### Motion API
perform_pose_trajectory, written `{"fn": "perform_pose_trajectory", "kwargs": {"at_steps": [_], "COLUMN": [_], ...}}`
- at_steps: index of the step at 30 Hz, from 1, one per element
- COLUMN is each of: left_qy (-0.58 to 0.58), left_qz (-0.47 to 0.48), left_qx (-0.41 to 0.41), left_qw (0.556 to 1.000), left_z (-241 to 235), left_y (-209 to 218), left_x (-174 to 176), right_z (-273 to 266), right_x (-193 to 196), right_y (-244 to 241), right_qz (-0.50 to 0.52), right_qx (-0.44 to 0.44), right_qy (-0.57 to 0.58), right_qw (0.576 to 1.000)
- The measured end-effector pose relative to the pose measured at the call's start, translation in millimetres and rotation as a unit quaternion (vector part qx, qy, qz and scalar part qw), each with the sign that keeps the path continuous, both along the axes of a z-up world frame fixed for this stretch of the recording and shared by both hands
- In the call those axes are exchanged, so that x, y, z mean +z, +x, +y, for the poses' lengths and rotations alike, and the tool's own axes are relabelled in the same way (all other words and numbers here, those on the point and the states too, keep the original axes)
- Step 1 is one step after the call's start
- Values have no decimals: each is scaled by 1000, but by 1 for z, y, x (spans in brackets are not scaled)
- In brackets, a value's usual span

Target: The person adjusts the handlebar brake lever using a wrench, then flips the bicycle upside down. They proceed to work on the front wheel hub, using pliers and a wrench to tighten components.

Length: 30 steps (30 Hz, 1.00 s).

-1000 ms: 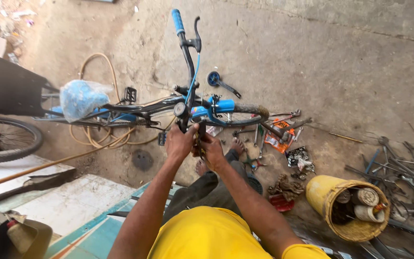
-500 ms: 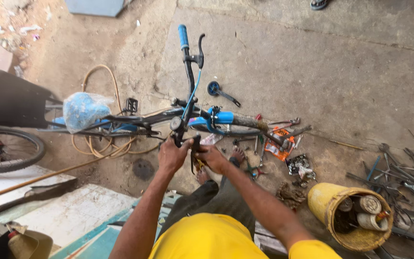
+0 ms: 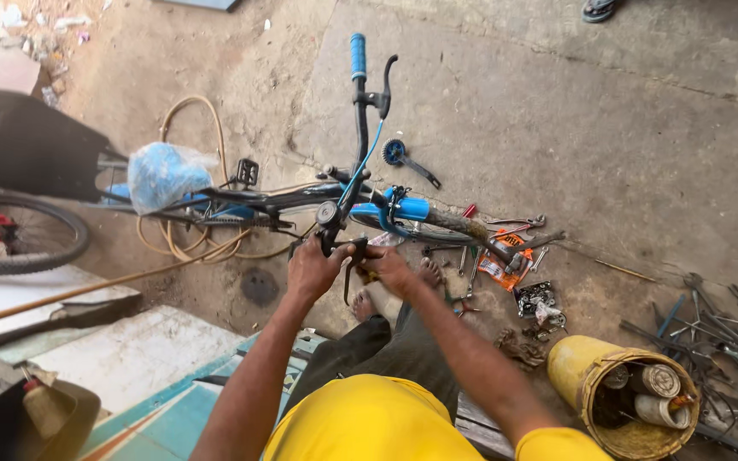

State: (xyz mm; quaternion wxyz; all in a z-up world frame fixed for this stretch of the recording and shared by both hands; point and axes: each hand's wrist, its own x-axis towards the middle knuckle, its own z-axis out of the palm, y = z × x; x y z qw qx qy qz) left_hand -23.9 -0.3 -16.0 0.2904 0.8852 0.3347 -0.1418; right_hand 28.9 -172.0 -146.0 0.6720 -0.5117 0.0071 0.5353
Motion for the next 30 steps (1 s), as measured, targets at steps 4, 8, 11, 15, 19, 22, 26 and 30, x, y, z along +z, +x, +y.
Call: {"fn": "perform_pose_trajectory", "kwargs": {"at_steps": [4,8,11,15,19,22,26,30], "left_qy": [-13,-17,-10,-27,-24,27,11,-13], "left_qz": [5,6,2,26,58,2,-64,0], "left_qx": [9,10,-6,-11,-20,-43,-57,1], "left_qw": [1000,1000,1000,999,998,999,996,1000], "left_z": [1,1,2,9,15,21,17,17], "left_y": [5,5,4,1,-12,-12,-16,-3], "left_x": [8,16,13,0,-22,-28,-25,-13], "right_z": [24,32,18,-1,-8,-19,-20,8], "right_x": [4,13,12,16,25,30,24,16], "right_y": [-43,-45,-35,9,102,121,54,-9], "right_qz": [112,154,80,-41,-202,-110,-28,121], "right_qx": [-206,-222,-152,19,377,363,144,-80], "right_qy": [130,123,95,-22,-160,-188,-34,114], "right_qw": [963,955,980,999,890,906,989,983]}}
